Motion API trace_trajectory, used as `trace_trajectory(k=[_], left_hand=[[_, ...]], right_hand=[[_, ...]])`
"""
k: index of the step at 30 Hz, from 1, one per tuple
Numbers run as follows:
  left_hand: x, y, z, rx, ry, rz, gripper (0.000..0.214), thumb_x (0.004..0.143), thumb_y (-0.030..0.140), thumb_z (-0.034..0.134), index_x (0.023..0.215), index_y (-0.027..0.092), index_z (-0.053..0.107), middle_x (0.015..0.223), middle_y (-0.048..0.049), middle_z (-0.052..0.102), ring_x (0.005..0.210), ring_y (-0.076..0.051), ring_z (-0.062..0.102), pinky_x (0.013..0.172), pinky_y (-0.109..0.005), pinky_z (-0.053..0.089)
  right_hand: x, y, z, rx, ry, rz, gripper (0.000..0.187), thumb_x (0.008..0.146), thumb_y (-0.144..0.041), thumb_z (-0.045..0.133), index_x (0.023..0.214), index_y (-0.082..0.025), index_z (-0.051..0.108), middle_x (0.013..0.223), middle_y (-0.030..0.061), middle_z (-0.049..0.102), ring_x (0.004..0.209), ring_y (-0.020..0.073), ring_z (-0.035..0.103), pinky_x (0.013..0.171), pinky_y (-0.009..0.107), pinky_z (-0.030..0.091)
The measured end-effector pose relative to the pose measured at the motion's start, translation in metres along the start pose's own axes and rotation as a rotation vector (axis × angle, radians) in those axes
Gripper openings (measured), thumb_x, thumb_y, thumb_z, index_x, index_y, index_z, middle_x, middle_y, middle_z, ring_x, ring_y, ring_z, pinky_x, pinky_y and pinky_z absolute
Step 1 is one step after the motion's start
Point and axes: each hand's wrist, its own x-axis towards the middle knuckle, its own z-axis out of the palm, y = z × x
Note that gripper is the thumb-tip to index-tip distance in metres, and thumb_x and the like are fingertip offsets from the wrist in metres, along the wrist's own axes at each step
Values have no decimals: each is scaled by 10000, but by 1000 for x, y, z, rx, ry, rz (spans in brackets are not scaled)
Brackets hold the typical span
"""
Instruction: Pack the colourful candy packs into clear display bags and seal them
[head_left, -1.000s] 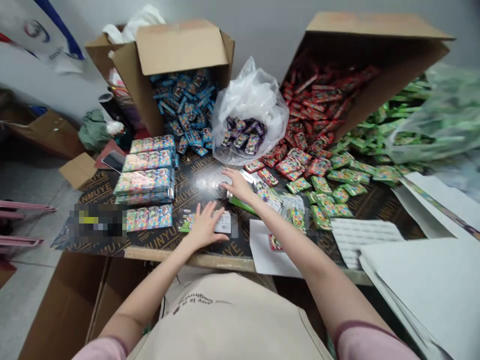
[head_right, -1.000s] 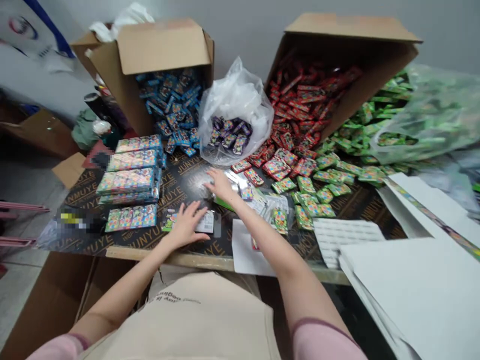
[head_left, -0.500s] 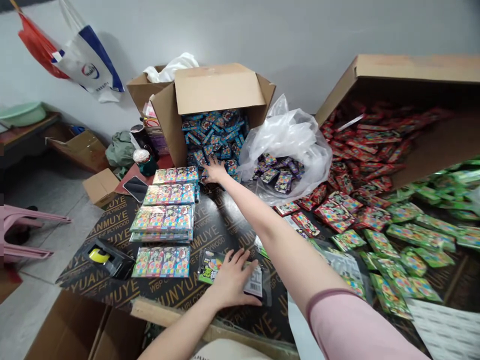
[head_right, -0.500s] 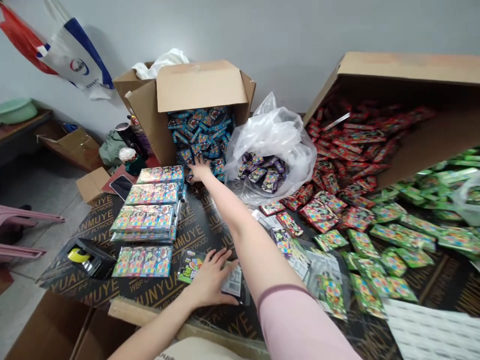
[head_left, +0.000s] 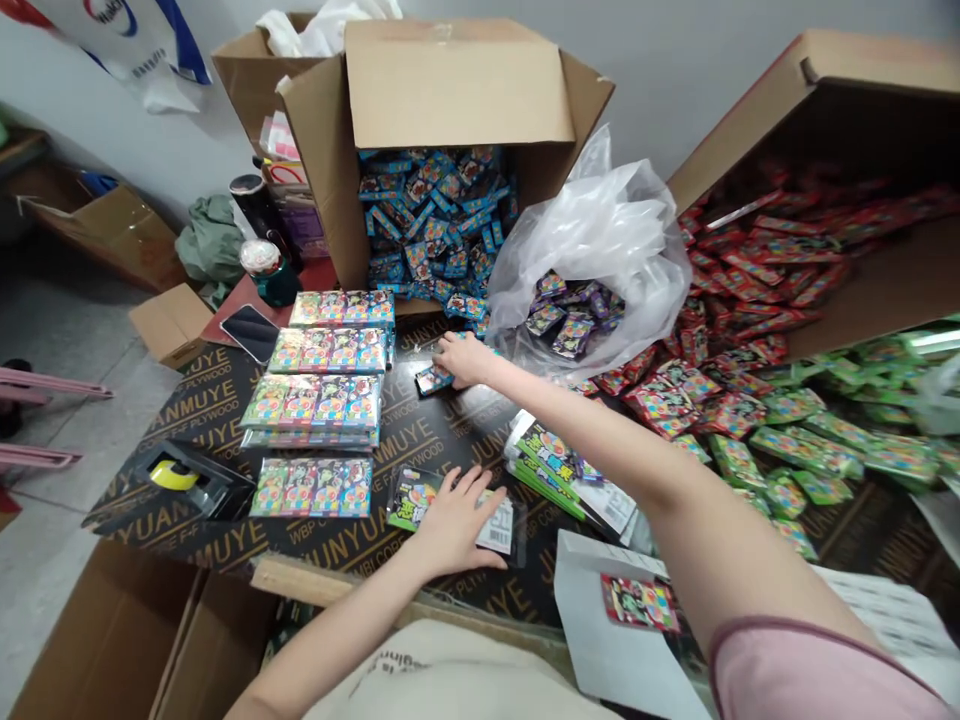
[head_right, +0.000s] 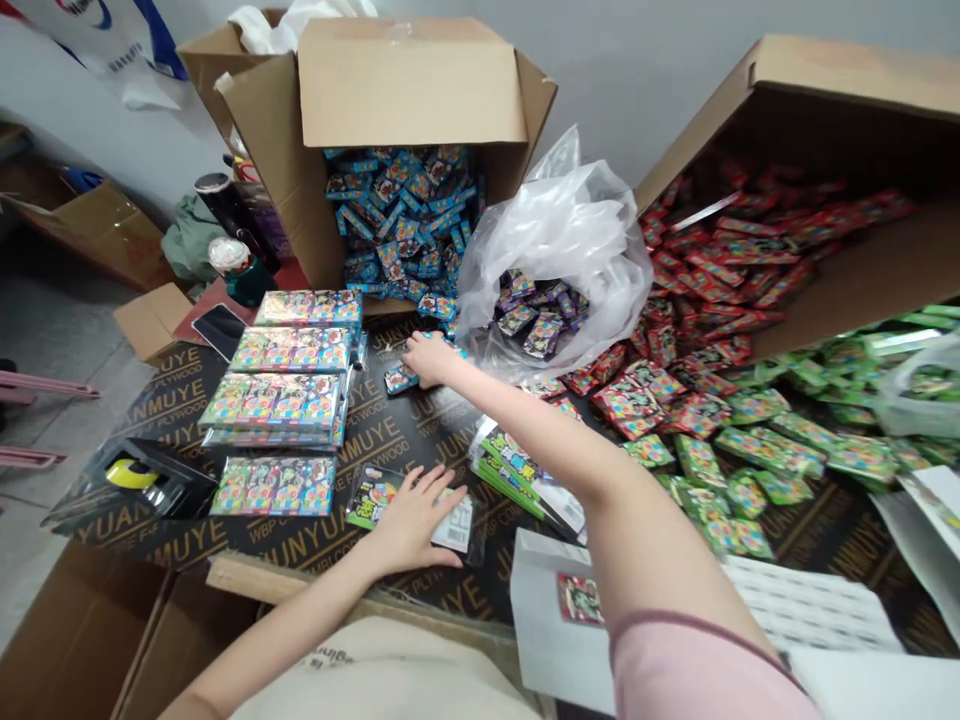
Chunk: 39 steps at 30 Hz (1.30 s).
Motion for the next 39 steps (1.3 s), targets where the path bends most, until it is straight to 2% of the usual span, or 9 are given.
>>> trace_trajectory(k=[5, 8, 15, 20, 25, 28, 30, 33, 39], left_hand=[[-3, 1, 2, -6, 52, 17, 945, 676, 676, 682, 1412, 152, 409, 1451, -210, 444, 1382, -348, 358, 1154, -550, 211], [-5, 2, 2, -163, 200, -36, 853, 662, 684, 687, 1316, 160, 526, 1360, -192, 547, 1313, -344, 450, 1144, -556, 242], [2, 11, -22, -1283, 743, -529, 398, 737, 514, 667, 870, 140, 688, 794, -47, 726, 750, -184, 659, 759, -314, 517], [-4, 20, -40, -1637, 389, -593, 327, 544, 358, 794, 725, 109, 683, 624, -27, 682, 530, -130, 596, 567, -243, 476], [-14, 28, -37, -1375, 87, -491, 362, 643, 443, 716, 761, 101, 704, 677, -55, 690, 587, -156, 617, 630, -282, 495], [-19, 21, -33, -847, 150, -266, 532, 751, 537, 623, 1099, 138, 681, 1059, -126, 702, 979, -268, 640, 910, -426, 473], [-23, 11, -30, -399, 139, -115, 756, 662, 508, 740, 1319, 190, 545, 1348, -152, 557, 1263, -341, 478, 1092, -539, 295], [-27, 0, -22, 55, 7, -14, 1016, 575, 416, 829, 1452, 211, 358, 1416, -177, 463, 1334, -369, 389, 1133, -615, 142], [-33, 4, -20, 110, 72, 28, 1018, 701, 386, 720, 1521, 147, 166, 1218, -143, 583, 1173, -306, 521, 1118, -531, 272]], right_hand=[[-72, -40, 20, 126, 72, -65, 432, 700, -299, 736, 1096, -160, 633, 1152, 168, 607, 1151, 337, 469, 940, 474, 340], [-107, -59, 23, 276, 248, 54, 417, 735, -365, 729, 1095, -183, 621, 1162, 138, 626, 1163, 328, 486, 993, 495, 278], [-171, -123, 23, 438, 492, 379, 593, 818, -562, 612, 1212, -118, 596, 978, 166, 686, 924, 311, 587, 869, 451, 363], [-212, -145, 29, 677, 573, 226, 958, 725, -643, 665, 1492, -213, 286, 1455, 176, 414, 1289, 355, 420, 1018, 503, 334], [-241, -149, 30, 864, 610, 138, 818, 729, -387, 707, 1447, -276, 332, 1353, 109, 498, 1269, 306, 445, 1065, 490, 321], [-258, -148, 40, 864, 708, 308, 738, 671, -292, 694, 1357, -260, 425, 1261, 97, 534, 1181, 302, 491, 1015, 472, 365], [-268, -146, 52, 811, 747, 439, 704, 655, -271, 677, 1321, -256, 448, 1225, 93, 543, 1159, 310, 494, 991, 468, 364], [-280, -144, 75, 680, 704, 515, 676, 669, -318, 691, 1304, -252, 469, 1193, 95, 560, 1146, 326, 499, 979, 474, 324], [-287, -152, 98, 491, 646, 498, 757, 736, -559, 685, 1377, -254, 422, 1249, 116, 582, 1168, 330, 499, 1007, 485, 237]])
